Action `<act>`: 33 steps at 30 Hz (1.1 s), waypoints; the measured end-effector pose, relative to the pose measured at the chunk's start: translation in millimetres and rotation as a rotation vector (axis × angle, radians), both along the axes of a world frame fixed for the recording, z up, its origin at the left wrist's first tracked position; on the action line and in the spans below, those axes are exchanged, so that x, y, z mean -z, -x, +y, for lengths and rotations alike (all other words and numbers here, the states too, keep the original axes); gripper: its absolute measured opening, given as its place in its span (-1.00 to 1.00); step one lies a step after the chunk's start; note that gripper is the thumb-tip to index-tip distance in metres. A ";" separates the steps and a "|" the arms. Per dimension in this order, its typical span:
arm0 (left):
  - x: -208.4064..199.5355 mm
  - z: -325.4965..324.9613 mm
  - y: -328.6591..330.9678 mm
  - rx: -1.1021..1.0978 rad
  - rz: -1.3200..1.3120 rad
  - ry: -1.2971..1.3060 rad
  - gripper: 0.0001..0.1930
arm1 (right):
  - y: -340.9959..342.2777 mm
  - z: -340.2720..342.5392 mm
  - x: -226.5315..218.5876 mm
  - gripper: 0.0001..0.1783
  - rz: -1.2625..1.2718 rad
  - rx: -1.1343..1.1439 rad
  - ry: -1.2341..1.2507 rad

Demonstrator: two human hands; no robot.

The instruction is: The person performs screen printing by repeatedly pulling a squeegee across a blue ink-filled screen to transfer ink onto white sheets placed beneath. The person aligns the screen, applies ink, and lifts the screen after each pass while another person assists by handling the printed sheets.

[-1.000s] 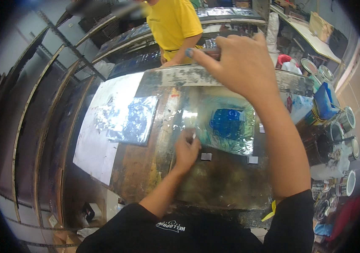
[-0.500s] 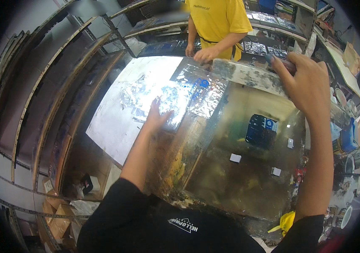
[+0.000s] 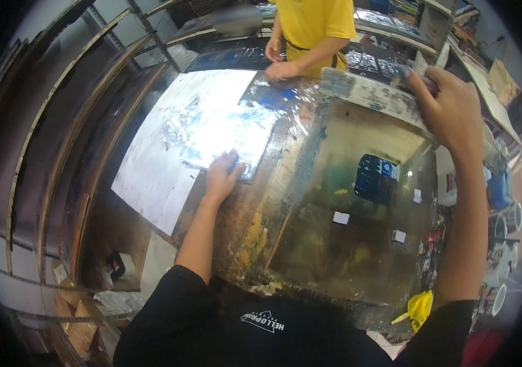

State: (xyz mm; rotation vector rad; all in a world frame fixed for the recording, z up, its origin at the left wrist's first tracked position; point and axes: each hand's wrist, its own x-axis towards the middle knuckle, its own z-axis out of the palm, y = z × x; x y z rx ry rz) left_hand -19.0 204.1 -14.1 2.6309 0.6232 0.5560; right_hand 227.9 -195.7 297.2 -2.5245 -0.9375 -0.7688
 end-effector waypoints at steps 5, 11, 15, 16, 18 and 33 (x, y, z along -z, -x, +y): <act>3.2 4.8 -7.8 -0.048 -0.128 0.092 -0.59 | 6.9 -1.4 6.8 -0.33 -0.057 0.007 0.006; 2.3 10.2 1.9 -0.046 -0.041 -0.175 -0.46 | 15.3 -7.7 20.3 -0.32 -0.139 -0.028 0.006; 9.0 10.5 7.4 -0.072 0.103 -0.198 -0.36 | 15.2 -8.6 22.3 -0.35 -0.098 -0.035 -0.013; 12.0 11.0 7.8 -0.058 0.030 -0.159 -0.38 | 15.3 -7.8 22.0 -0.35 -0.100 -0.046 -0.026; 16.9 14.1 6.2 -0.046 -0.019 -0.134 -0.42 | 15.8 -6.8 20.5 -0.34 -0.065 -0.053 -0.031; -60.1 -124.8 -76.0 0.172 -0.032 0.150 -0.50 | -7.9 -2.2 20.1 -0.26 -0.261 -0.080 -0.079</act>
